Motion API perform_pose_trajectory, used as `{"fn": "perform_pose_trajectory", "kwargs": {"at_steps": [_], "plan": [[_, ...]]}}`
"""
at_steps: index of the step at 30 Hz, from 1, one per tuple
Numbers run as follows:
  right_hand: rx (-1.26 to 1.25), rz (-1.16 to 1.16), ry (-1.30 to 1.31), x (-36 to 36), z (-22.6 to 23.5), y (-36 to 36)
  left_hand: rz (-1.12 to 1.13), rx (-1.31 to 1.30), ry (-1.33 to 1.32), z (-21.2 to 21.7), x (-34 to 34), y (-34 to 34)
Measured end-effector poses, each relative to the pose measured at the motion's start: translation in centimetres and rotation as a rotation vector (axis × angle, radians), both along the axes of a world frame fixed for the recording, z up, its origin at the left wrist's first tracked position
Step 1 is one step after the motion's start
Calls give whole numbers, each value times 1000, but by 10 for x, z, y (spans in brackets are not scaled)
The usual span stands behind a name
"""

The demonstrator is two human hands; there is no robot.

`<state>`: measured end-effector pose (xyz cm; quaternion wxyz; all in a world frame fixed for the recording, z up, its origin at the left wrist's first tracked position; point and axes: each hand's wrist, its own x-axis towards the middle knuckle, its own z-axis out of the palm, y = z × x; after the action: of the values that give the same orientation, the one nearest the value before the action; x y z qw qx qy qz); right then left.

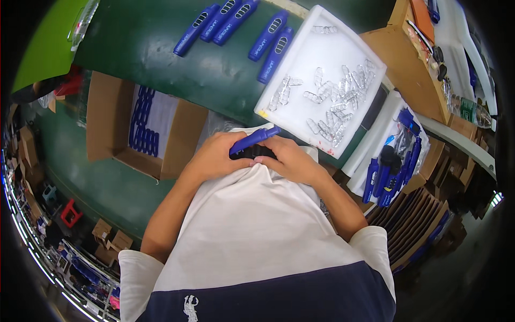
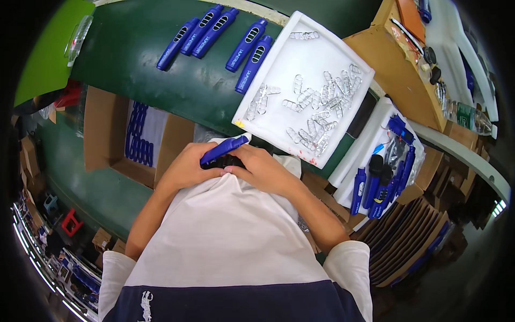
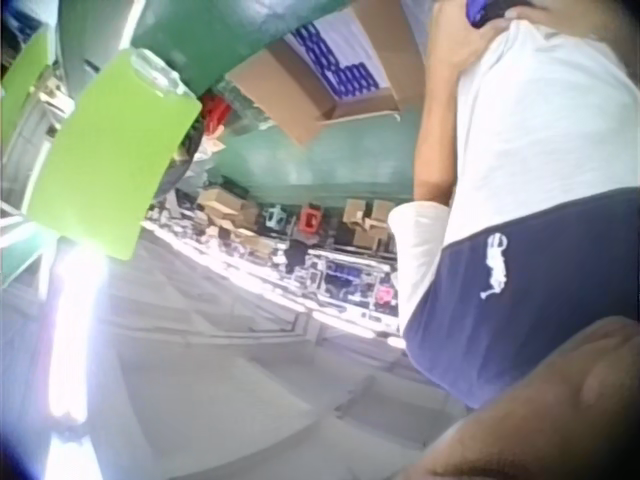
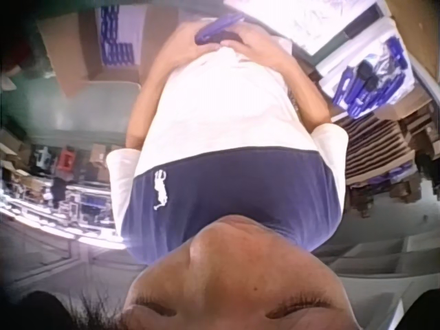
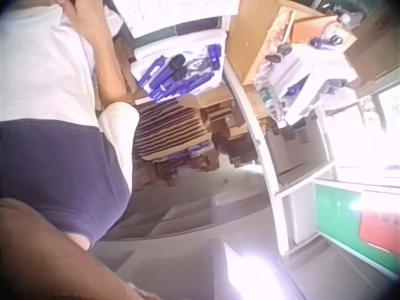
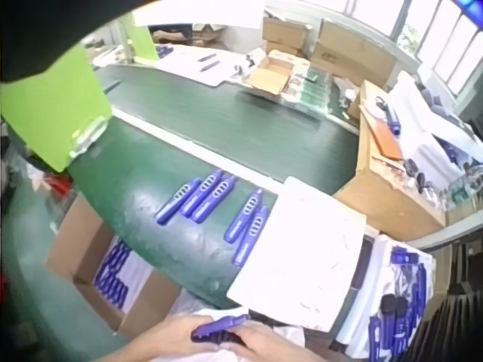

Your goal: Assembling silver internal components into blue plastic electronic device housings.

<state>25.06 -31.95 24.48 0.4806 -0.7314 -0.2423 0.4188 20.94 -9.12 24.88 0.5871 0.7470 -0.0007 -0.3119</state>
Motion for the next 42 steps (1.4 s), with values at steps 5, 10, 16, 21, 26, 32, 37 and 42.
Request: {"fn": "perform_pose_trajectory", "kwargs": {"at_steps": [5,10,16,21,26,32,37,42], "plan": [[-21,87,-3,5,-3,6,-82,190,-140,-3,-1,9],[55,110,-143,9,-2,17,-93,47,-99,-6,3,22],[94,143,-154,11,-20,26,-73,18,-3,-18,2,34],[-45,145,-79,16,-12,-1,-188,68,-54,-9,15,16],[-121,-10,-2,27,3,-68,-253,121,22,-7,19,13],[13,-32,-239,2,-6,-90,-220,88,-176,11,41,-6],[-253,-75,-98,-11,-13,-86,-519,227,-177,23,66,-46],[-224,-245,-11,-5,0,-78,-738,185,-151,-1,76,-58]]}}
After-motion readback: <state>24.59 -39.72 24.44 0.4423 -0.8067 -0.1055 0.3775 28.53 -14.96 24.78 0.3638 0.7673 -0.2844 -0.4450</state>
